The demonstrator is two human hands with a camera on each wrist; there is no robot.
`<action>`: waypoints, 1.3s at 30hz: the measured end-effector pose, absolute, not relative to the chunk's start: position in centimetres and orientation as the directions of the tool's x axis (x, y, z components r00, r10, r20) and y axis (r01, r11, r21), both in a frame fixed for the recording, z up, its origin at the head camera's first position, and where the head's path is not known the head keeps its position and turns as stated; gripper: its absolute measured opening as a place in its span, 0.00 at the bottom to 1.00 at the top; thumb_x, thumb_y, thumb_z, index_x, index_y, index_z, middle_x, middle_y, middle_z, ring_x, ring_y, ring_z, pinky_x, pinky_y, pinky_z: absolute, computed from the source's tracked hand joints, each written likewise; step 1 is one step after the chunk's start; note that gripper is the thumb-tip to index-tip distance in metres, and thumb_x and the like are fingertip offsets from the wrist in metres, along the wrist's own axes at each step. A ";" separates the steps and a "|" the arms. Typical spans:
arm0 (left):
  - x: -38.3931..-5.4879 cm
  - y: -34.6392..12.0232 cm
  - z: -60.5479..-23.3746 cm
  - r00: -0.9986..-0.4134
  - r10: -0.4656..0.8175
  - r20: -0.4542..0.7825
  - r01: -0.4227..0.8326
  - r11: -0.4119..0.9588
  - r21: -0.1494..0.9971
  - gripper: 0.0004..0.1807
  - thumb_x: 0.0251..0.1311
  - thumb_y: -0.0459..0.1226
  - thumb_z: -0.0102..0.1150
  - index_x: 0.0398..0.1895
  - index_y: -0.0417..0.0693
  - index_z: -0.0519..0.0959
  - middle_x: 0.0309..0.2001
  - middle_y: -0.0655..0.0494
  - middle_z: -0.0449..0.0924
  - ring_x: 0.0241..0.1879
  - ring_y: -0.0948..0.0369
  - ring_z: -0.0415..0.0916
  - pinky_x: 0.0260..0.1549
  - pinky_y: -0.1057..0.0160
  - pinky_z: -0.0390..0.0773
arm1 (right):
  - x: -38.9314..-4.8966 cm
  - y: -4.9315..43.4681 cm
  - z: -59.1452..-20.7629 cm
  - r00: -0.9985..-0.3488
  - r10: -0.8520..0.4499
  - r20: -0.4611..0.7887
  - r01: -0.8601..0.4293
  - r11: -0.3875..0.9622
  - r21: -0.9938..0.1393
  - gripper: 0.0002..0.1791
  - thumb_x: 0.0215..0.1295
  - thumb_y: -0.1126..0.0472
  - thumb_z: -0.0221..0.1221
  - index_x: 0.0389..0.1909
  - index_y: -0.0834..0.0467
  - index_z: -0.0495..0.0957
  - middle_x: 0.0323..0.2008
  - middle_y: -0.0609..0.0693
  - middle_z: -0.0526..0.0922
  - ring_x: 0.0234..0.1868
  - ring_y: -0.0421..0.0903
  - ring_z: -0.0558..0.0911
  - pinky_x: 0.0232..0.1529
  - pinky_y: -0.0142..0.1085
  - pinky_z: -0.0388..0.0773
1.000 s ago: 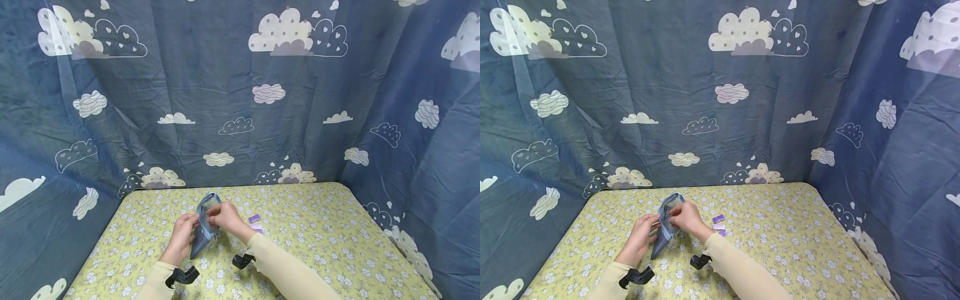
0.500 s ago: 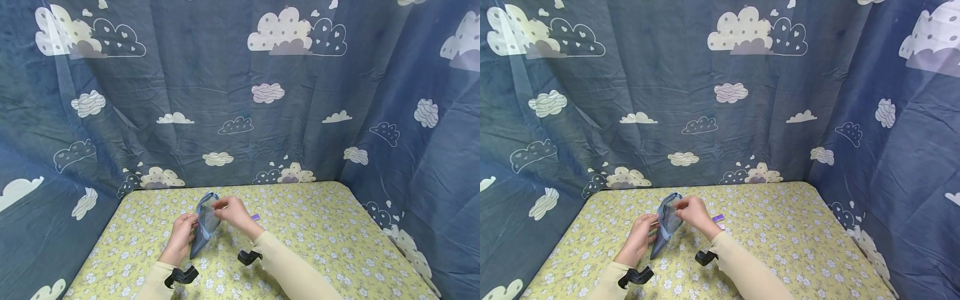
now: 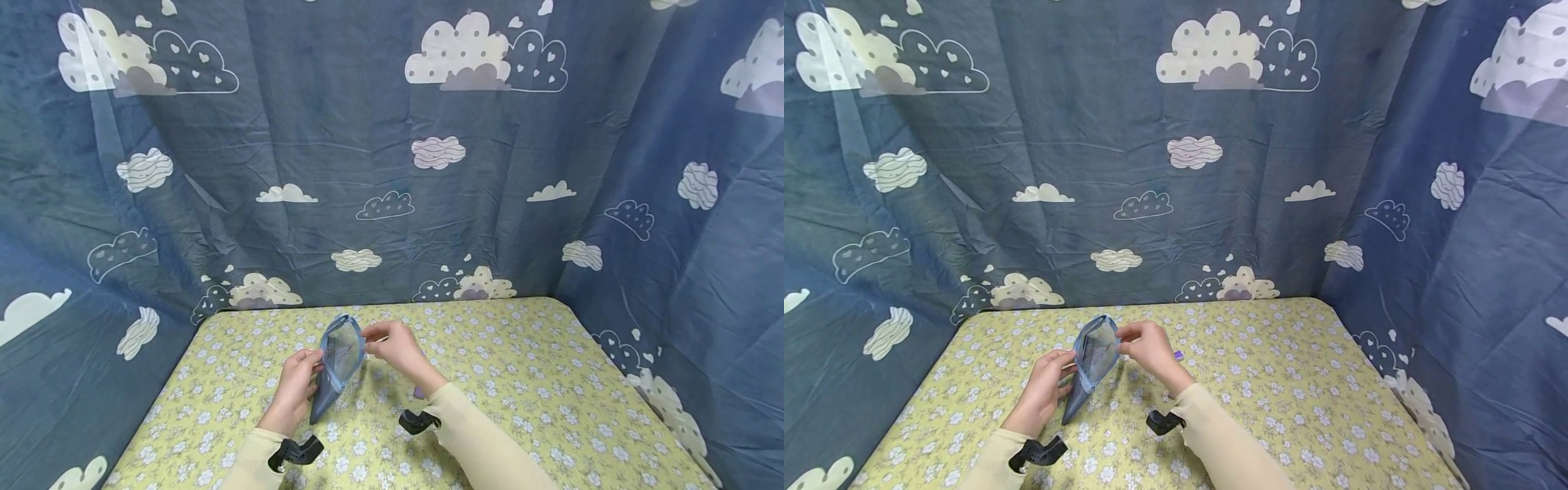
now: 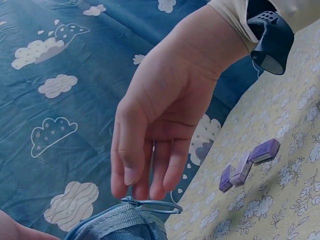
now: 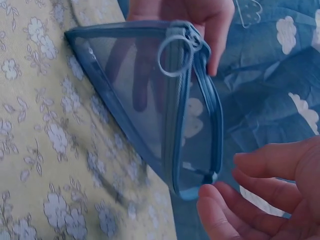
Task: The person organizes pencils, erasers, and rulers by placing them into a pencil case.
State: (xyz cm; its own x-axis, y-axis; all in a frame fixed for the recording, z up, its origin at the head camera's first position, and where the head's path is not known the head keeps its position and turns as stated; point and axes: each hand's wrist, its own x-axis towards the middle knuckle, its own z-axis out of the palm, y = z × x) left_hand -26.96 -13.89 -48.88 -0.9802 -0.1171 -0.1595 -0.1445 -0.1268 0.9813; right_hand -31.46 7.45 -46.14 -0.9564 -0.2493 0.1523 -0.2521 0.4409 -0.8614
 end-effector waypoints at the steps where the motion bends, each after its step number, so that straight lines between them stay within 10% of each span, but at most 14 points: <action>1: -27.0 -13.9 -48.9 -0.980 -0.116 -0.159 -0.144 -0.127 0.981 0.12 0.74 0.40 0.53 0.38 0.38 0.73 0.50 0.43 0.75 0.51 0.48 0.71 0.49 0.47 0.67 | -31.5 7.7 -46.2 -0.956 -0.248 0.158 -0.257 0.443 -0.859 0.13 0.65 0.65 0.66 0.49 0.57 0.86 0.42 0.52 0.86 0.37 0.44 0.84 0.37 0.38 0.82; 39: -26.8 -14.0 -48.8 -0.982 -0.107 -0.157 -0.144 -0.122 0.982 0.13 0.74 0.41 0.52 0.41 0.37 0.73 0.52 0.42 0.73 0.51 0.48 0.70 0.53 0.43 0.64 | -33.2 15.6 -50.1 -0.996 -0.028 0.084 -0.088 0.424 -0.902 0.19 0.58 0.73 0.66 0.52 0.67 0.82 0.46 0.65 0.84 0.37 0.49 0.85 0.40 0.45 0.83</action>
